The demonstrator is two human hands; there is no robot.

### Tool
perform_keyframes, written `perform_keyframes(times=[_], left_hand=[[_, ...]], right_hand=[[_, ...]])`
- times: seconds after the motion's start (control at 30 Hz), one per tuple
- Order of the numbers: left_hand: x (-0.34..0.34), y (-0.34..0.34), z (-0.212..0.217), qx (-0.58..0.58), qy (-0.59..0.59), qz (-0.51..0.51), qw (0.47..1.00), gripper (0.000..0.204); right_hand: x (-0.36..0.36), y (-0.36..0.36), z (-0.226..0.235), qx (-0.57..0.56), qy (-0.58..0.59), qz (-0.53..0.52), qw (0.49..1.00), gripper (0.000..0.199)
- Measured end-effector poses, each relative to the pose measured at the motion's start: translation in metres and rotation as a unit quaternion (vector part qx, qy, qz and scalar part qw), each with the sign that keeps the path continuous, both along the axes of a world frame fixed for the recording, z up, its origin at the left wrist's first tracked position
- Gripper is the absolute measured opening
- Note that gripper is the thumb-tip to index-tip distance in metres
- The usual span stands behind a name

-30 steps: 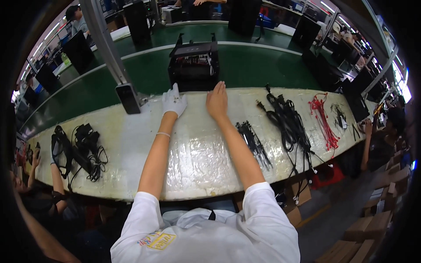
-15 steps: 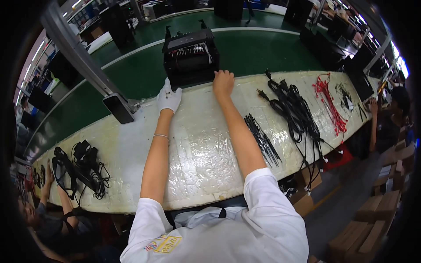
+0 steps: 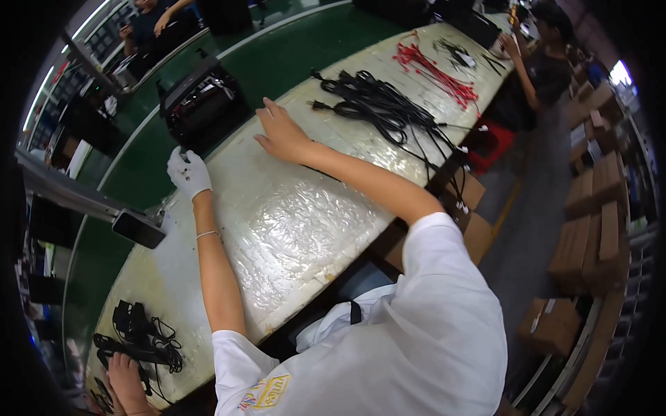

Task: Assembling electronic components and bundling wire harnesses at a production station.

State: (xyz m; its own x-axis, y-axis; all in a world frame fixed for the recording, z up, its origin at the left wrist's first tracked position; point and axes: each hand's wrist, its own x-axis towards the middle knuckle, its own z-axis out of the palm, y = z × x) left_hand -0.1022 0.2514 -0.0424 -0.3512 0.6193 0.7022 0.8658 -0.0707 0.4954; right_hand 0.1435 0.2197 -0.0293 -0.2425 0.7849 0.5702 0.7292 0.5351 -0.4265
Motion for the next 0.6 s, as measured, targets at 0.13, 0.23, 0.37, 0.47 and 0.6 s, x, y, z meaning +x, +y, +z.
perform_keyframes(times=[0.13,0.23,0.37,0.47,0.6], left_hand=[[0.052,-0.007,-0.001,0.011,0.063,-0.105,0.992,0.024],[0.087,-0.018,-0.023,-0.030,0.138,-0.258,0.956,0.030],[0.104,-0.027,-0.010,-0.080,0.143,-0.328,0.930,0.034],[0.137,-0.019,0.008,-0.020,0.094,-0.385,0.918,0.037],[0.230,-0.040,0.046,-0.079,0.111,-0.627,0.767,0.050]], right_hand=[[0.086,-0.068,0.016,0.072,-0.094,-0.084,0.989,0.054],[0.178,-0.060,0.005,0.100,-0.098,-0.198,0.970,0.051],[0.284,-0.054,0.018,0.038,-0.174,-0.274,0.945,0.060],[0.308,-0.040,0.016,-0.140,-0.149,-0.242,0.949,0.067],[0.322,-0.024,0.020,-0.266,-0.114,-0.158,0.944,0.064]])
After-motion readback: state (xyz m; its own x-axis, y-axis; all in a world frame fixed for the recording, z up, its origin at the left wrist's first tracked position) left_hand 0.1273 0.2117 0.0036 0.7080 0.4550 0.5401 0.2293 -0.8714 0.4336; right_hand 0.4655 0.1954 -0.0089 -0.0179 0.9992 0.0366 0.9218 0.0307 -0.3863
